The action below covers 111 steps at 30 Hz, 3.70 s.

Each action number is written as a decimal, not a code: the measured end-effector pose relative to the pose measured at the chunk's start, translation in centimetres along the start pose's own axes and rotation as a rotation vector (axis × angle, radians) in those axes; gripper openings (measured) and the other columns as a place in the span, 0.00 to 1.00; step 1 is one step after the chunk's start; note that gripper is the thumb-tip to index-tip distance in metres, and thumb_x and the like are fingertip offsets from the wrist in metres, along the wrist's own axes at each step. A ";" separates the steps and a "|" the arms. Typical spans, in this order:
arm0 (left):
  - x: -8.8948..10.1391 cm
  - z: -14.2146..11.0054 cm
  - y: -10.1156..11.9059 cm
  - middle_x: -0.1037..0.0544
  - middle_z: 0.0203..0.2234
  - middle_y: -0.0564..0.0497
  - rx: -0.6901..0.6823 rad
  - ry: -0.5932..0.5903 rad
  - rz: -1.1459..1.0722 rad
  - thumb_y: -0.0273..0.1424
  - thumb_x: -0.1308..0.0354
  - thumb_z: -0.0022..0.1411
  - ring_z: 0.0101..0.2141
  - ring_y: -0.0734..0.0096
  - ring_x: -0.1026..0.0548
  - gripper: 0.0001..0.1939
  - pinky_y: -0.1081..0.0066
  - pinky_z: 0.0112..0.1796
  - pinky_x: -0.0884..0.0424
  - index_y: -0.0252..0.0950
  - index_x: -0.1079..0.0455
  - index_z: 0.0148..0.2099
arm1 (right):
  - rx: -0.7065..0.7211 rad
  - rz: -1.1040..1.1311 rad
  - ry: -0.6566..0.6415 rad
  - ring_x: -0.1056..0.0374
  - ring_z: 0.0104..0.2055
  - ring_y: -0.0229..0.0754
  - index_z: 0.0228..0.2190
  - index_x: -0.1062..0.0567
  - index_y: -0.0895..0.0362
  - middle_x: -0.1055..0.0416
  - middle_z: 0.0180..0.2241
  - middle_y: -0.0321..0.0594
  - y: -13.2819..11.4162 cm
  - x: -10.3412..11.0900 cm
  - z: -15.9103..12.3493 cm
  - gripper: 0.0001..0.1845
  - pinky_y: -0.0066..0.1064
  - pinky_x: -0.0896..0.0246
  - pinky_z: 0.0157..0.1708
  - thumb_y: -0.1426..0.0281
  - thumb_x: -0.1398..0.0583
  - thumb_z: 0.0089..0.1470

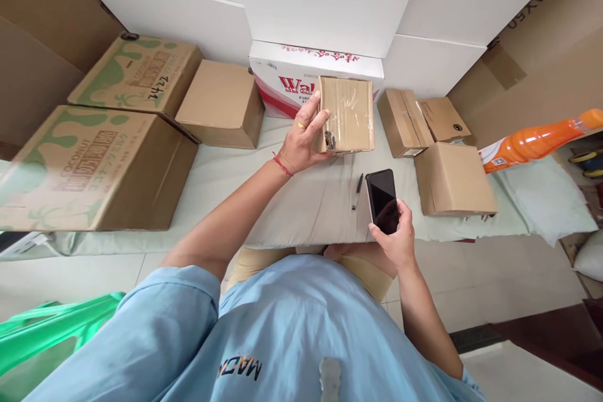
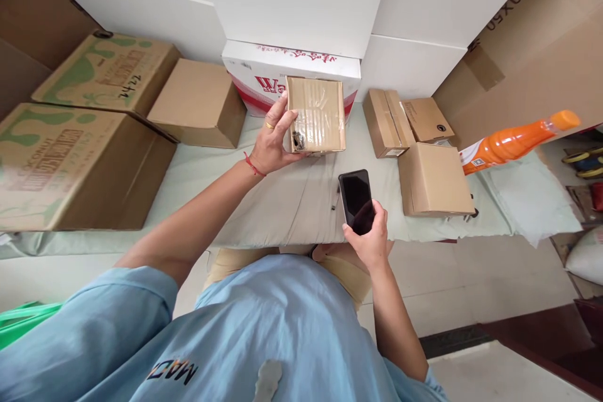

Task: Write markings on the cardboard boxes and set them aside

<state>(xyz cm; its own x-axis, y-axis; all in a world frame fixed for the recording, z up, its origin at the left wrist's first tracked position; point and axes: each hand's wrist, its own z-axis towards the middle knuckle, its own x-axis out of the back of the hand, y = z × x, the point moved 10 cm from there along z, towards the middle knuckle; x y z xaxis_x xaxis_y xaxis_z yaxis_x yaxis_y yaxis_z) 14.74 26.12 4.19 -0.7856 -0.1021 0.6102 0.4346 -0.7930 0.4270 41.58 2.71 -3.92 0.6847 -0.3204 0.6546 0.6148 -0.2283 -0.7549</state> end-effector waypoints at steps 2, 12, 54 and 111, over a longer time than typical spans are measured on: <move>0.3 0.0 0.2 0.47 0.80 0.34 -0.002 0.003 -0.012 0.63 0.30 0.60 0.79 0.36 0.48 0.52 0.32 0.72 0.41 0.49 0.43 0.76 | 0.068 0.022 0.012 0.32 0.67 0.56 0.68 0.42 0.57 0.33 0.64 0.57 -2.3 -0.1 0.2 0.49 0.53 0.35 0.69 0.52 0.34 0.52; 5.9 0.1 4.1 0.27 0.72 0.51 -0.114 -0.014 -0.004 0.46 0.47 0.78 0.80 0.51 0.48 0.22 0.36 0.76 0.47 0.51 0.29 0.68 | 0.420 0.014 0.175 0.28 0.57 0.55 0.68 0.39 0.52 0.31 0.54 0.47 -13.6 0.5 -0.6 0.48 0.57 0.27 0.59 0.56 0.29 0.51; 4.5 2.7 0.9 0.19 0.64 0.45 -0.004 -0.242 -0.248 0.29 0.44 0.66 0.67 0.56 0.24 0.48 0.53 0.61 0.20 0.49 0.56 0.84 | 0.483 0.140 0.386 0.30 0.55 0.56 0.70 0.44 0.50 0.35 0.54 0.50 -18.2 1.1 -3.2 0.47 0.57 0.23 0.53 0.50 0.32 0.58; 6.2 -2.7 7.4 0.27 0.72 0.47 0.015 -0.246 0.344 0.35 0.46 0.78 0.74 0.50 0.34 0.26 0.40 0.73 0.45 0.49 0.32 0.74 | 0.375 0.101 0.377 0.29 0.58 0.56 0.70 0.40 0.53 0.33 0.55 0.49 -13.3 1.2 -0.8 0.50 0.56 0.26 0.58 0.52 0.28 0.54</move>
<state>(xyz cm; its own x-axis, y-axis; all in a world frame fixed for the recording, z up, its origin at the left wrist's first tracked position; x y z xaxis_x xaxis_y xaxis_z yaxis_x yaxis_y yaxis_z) 11.88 18.03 9.37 -0.4656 -0.2114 0.8594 0.6612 -0.7285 0.1790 33.93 4.62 6.85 0.6024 -0.6472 0.4672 0.6976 0.1426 -0.7021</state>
